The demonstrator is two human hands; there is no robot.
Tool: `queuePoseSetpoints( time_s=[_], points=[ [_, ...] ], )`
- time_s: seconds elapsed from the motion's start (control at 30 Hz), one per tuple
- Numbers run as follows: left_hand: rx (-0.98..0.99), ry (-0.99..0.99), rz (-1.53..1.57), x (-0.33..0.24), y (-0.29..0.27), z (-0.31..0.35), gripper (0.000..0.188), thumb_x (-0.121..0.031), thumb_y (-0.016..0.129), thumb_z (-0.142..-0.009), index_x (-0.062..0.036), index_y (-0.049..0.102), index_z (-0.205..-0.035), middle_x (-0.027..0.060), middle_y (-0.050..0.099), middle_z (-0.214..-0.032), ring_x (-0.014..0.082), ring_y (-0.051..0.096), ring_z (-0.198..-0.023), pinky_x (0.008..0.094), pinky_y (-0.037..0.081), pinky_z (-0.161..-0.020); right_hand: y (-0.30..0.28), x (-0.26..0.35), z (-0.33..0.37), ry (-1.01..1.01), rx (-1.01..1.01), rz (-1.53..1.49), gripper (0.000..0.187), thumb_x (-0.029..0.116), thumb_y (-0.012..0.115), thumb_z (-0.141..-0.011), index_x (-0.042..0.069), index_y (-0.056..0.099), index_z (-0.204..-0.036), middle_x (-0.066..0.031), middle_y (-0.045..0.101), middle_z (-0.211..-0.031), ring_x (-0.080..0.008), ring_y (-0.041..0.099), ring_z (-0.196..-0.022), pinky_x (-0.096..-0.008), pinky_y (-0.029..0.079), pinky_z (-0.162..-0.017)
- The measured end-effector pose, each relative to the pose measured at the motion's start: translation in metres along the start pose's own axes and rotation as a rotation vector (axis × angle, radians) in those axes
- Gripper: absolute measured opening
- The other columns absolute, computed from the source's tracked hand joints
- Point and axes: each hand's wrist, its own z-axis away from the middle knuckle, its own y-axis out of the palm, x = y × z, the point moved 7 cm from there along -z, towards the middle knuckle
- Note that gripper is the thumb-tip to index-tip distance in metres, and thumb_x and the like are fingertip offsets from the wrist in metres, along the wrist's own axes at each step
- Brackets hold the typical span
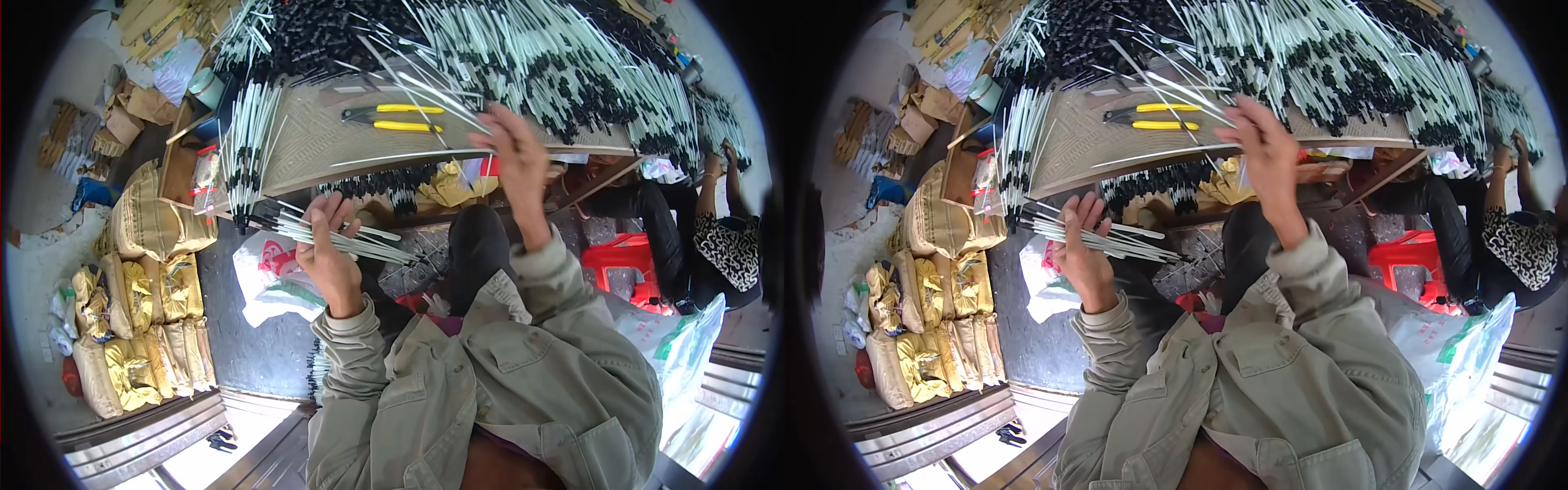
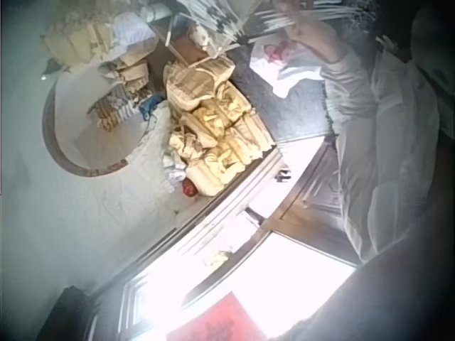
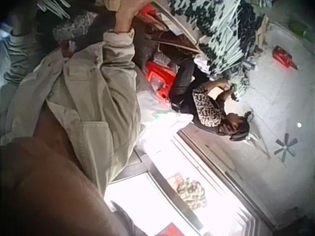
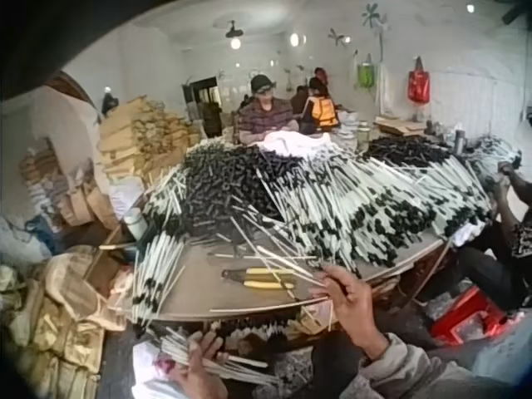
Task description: Assembling white plastic fan blades into a black central hub and securing them using pliers.
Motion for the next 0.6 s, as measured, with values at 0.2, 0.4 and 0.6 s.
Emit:
queuePoseSetpoints(
  time_s=[0.2,0.4,0.6],
  points=[
    [0.011,-0.058,-0.005,0.010,0.004,0.011,0.033,-0.022,0.046,-0.091,0.0042,0.050,-0.111,0.0191,0.060,-0.104,0.0241,0.062,-0.091,0.0305,0.051,-0.067,0.008,0.014,-0.032,-0.013,0.007,-0.134,0.026,0.004,0.045,-0.091,-0.007,0.051,-0.113,-0.0154,0.061,-0.100,-0.0225,0.064,-0.086,-0.0262,0.050,-0.076],
    [0.019,-0.047,0.000,0.002,-0.002,0.015,0.033,-0.021,0.046,-0.091,0.0047,0.050,-0.111,0.0188,0.061,-0.103,0.0239,0.062,-0.090,0.0299,0.051,-0.065,-0.013,0.065,-0.005,-0.207,-0.194,-0.351,0.027,0.003,0.044,-0.091,-0.008,0.048,-0.115,-0.0208,0.058,-0.102,-0.0269,0.063,-0.085,-0.0307,0.053,-0.076],
    [0.014,-0.034,0.026,-0.001,-0.004,0.017,0.034,-0.021,0.046,-0.092,0.0055,0.050,-0.113,0.0197,0.060,-0.103,0.0239,0.063,-0.088,0.0291,0.052,-0.063,-0.032,0.088,0.021,-0.250,-0.278,-0.421,0.028,0.003,0.045,-0.090,-0.008,0.047,-0.116,-0.0242,0.055,-0.107,-0.0259,0.065,-0.078,-0.0278,0.056,-0.067]
  ],
)
